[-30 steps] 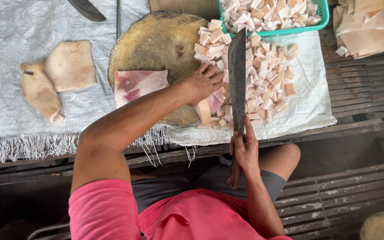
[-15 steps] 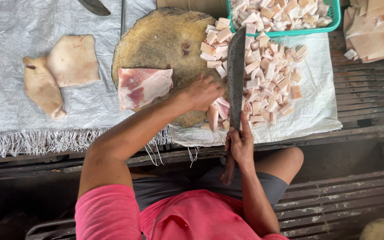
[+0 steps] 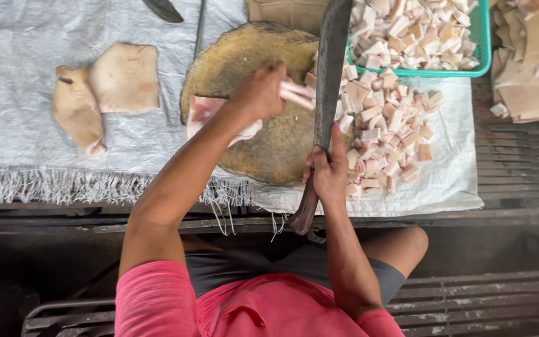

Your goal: The person cuts large pieces of pork belly into small cubes using a large knife on a round wooden cutting board. The person places the cut pieces into a green plastic basket and continues processing the remaining meat.

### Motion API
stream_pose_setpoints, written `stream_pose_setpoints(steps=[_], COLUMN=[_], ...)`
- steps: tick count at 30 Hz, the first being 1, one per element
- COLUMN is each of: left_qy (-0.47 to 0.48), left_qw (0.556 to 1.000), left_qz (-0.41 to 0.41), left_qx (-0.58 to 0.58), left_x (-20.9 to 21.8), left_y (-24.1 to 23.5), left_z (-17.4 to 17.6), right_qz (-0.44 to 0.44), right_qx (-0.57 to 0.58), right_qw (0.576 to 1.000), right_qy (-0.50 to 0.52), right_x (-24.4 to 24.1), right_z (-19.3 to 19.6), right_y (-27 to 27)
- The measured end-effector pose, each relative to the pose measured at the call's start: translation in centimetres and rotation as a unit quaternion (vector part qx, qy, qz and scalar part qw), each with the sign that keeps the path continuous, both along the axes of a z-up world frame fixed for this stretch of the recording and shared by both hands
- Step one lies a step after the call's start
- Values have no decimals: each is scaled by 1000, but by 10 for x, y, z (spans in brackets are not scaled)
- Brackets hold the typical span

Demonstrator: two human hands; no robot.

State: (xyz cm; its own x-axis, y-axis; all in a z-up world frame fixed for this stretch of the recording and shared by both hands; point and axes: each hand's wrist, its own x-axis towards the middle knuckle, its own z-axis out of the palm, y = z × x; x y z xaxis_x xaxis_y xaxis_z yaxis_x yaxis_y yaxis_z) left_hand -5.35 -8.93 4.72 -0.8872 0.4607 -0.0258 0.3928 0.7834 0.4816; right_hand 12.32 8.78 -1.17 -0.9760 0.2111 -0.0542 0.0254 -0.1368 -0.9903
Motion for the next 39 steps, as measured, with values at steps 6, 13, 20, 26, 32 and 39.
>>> stream_pose_setpoints(steps=[6, 13, 20, 26, 32, 39], left_qy=[48, 113, 129, -50, 123, -12], left_qw=[984, 969, 943, 994, 989, 992], left_qz=[156, 145, 149, 13, -84, -117], left_qx=[66, 164, 268, 92, 20, 46], left_x=[-32, -36, 32, 130, 163, 164], left_y=[-42, -63, -52, 11, 71, 83], left_z=[-57, -83, -42, -36, -66, -61], right_qz=[46, 90, 85, 24, -34, -56], right_qx=[-25, -20, -28, -16, 0, -13], right_qw=[999, 996, 995, 1000, 999, 997], right_qy=[-9, -13, -38, -5, -3, -50], right_x=[-63, -108, -95, -23, 37, 69], right_z=[2, -11, -2, 12, 12, -8], right_y=[-38, -72, -63, -1, 48, 56])
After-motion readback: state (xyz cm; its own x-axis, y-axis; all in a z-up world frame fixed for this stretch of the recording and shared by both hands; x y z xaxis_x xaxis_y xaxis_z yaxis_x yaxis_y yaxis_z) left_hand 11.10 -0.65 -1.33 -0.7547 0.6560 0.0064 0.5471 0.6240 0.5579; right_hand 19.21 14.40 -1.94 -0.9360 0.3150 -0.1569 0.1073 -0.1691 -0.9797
